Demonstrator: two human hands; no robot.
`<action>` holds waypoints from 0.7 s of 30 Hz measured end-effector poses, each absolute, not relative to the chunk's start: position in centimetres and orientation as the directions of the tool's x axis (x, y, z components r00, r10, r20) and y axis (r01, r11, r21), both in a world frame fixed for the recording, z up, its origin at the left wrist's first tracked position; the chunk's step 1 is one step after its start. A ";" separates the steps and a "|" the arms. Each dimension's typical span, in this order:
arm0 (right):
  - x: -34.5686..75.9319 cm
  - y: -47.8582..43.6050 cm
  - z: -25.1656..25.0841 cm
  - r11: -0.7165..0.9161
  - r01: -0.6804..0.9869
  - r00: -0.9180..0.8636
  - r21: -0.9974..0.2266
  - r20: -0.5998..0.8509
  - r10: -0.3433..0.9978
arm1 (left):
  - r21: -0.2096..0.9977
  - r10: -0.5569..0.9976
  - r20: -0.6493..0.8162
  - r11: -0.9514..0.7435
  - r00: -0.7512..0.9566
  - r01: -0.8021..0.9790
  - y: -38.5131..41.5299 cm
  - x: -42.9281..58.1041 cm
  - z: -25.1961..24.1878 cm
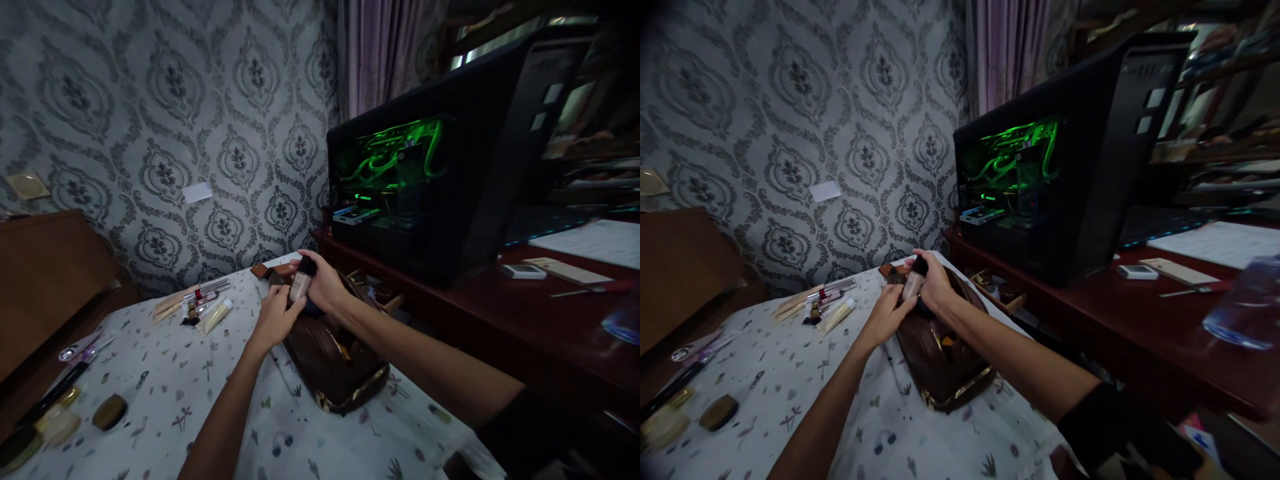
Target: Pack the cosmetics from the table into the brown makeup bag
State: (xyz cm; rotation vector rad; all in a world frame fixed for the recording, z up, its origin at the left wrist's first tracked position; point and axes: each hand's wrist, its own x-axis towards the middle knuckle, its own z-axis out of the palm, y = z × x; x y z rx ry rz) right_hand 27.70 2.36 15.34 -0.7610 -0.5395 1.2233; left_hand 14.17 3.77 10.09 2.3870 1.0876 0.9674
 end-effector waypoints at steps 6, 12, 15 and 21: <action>27.2 2.7 14.7 0.140 -0.564 0.246 -0.814 -0.004 0.969 | 0.535 0.765 0.429 -0.644 0.480 0.547 3.7 14.1 10.2; 28.0 2.0 14.9 0.113 -0.438 0.165 -0.892 0.044 0.985 | 0.531 0.766 0.430 -0.643 0.478 0.552 3.6 13.9 10.2; 29.3 1.3 15.1 0.090 -0.319 0.104 -0.943 0.060 0.993 | 0.526 0.763 0.426 -0.646 0.486 0.553 3.5 13.8 10.4; 31.2 1.2 15.0 0.102 -0.133 0.058 -0.986 0.095 0.994 | 0.486 0.743 0.394 -0.668 0.542 0.563 2.9 13.5 11.5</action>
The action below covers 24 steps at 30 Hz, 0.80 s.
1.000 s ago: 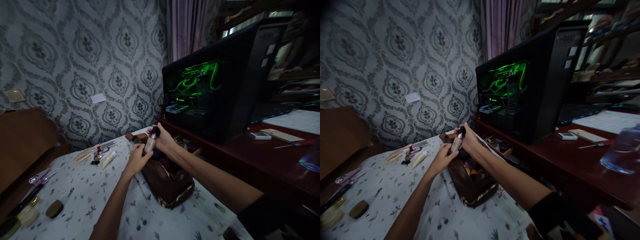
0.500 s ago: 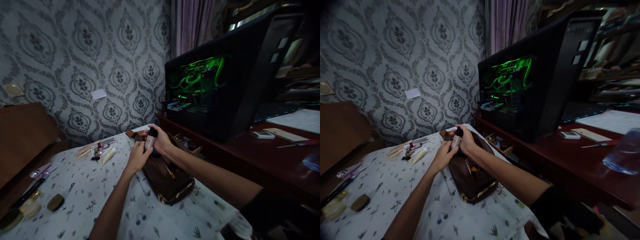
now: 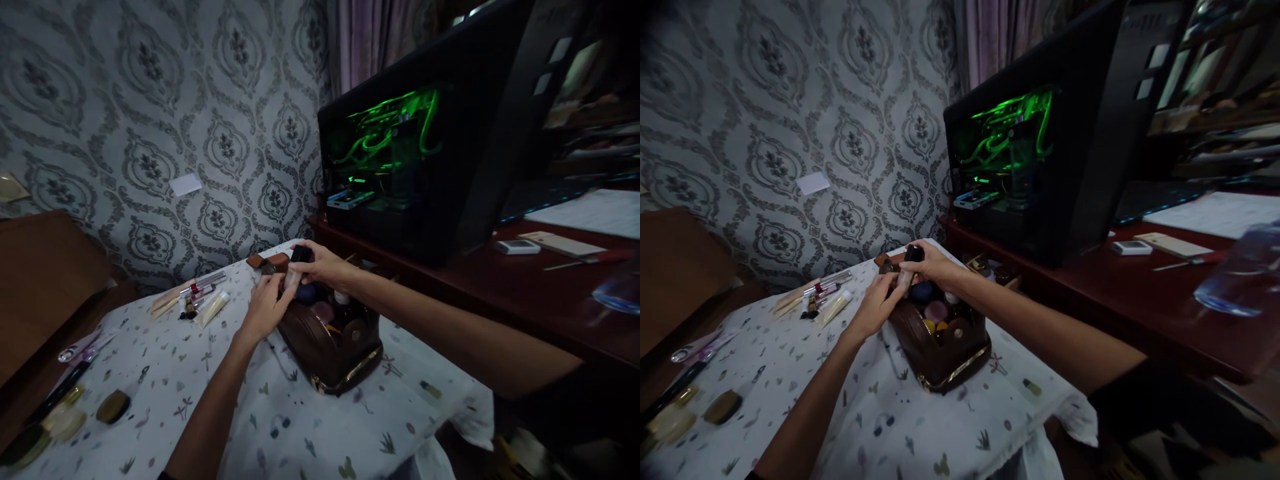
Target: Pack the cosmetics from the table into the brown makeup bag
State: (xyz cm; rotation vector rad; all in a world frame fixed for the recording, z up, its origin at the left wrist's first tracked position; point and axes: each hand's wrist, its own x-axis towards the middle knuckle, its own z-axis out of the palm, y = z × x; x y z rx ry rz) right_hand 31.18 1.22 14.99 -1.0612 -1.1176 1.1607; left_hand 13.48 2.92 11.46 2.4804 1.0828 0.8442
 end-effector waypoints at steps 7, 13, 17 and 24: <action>32.0 2.3 13.3 0.155 0.130 0.145 -0.979 0.173 0.974 | 0.461 0.714 0.472 -0.700 0.517 0.545 2.7 13.4 11.1; 32.6 1.9 13.1 0.155 0.449 0.085 -0.880 0.214 0.973 | 0.423 0.626 0.561 -0.779 0.542 0.462 2.5 13.3 10.8; 32.7 1.3 13.8 0.159 0.579 0.060 -0.800 0.236 0.970 | 0.403 0.606 0.610 -0.792 0.510 0.458 2.1 12.6 10.1; 31.9 1.4 14.3 0.149 0.663 0.030 -0.734 0.225 0.974 | 0.486 0.612 0.716 -0.782 0.335 0.391 1.7 12.9 7.9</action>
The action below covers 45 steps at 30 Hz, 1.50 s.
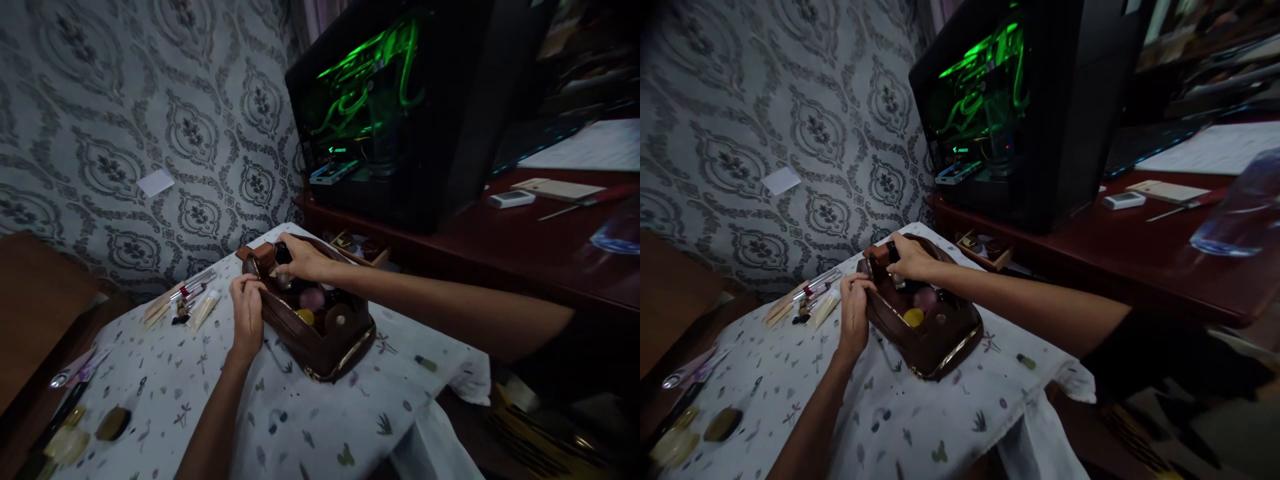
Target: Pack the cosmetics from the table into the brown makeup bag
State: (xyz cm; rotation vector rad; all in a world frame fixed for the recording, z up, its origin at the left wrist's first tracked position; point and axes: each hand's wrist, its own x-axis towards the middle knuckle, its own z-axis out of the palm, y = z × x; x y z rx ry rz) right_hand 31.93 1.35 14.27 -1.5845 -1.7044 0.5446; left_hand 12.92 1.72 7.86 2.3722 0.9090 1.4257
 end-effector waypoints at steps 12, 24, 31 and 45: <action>27.8 5.2 14.0 0.120 0.777 -0.056 -0.619 0.121 0.991 | 0.547 0.635 0.727 -0.766 0.262 0.336 1.6 13.3 7.2; 27.8 5.3 12.9 0.096 0.828 -0.087 -0.553 0.043 0.995 | 0.539 0.628 0.732 -0.771 0.265 0.338 2.4 13.1 6.6; 28.1 5.2 13.2 0.048 0.824 -0.040 -0.565 0.026 0.999 | 0.548 0.634 0.732 -0.766 0.249 0.336 2.6 13.1 6.4; 27.8 6.0 13.0 0.015 0.818 -0.013 -0.574 0.007 1.000 | 0.563 0.647 0.715 -0.757 0.265 0.331 1.8 13.4 7.0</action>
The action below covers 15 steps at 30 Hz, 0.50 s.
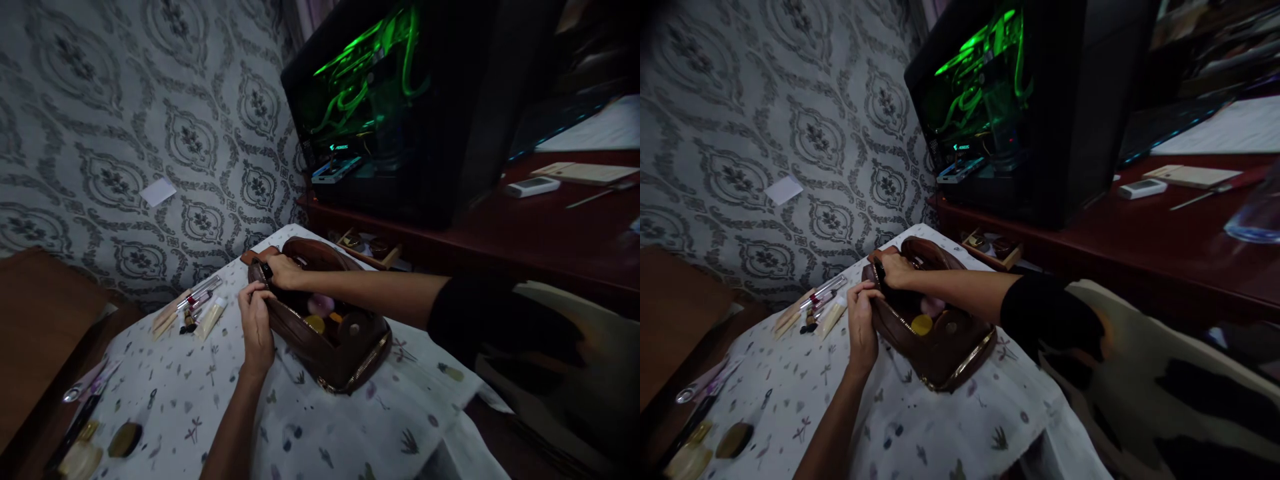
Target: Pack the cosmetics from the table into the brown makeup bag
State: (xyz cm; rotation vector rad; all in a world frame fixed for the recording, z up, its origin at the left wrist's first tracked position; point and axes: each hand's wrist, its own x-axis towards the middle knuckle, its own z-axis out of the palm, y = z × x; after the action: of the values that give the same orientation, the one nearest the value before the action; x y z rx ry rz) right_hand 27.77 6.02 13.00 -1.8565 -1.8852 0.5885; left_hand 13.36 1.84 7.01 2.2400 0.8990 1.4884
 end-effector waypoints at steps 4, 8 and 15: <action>28.0 6.0 13.1 0.015 0.817 -0.018 -0.577 0.000 1.000 | 0.545 0.635 0.716 -0.768 0.290 0.335 1.6 13.3 7.2; 28.2 6.0 14.0 -0.012 0.824 -0.016 -0.567 -0.045 0.999 | 0.533 0.633 0.709 -0.769 0.310 0.352 1.6 13.2 7.4; 29.5 6.6 15.5 0.104 0.808 -0.092 -0.580 0.050 0.995 | 0.521 0.634 0.708 -0.766 0.310 0.376 1.8 13.1 7.5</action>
State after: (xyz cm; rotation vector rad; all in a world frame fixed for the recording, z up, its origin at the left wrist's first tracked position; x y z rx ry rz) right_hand 29.46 6.57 15.52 -1.7562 -1.9566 0.5774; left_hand 13.08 1.83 7.53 2.3203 0.9192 1.4377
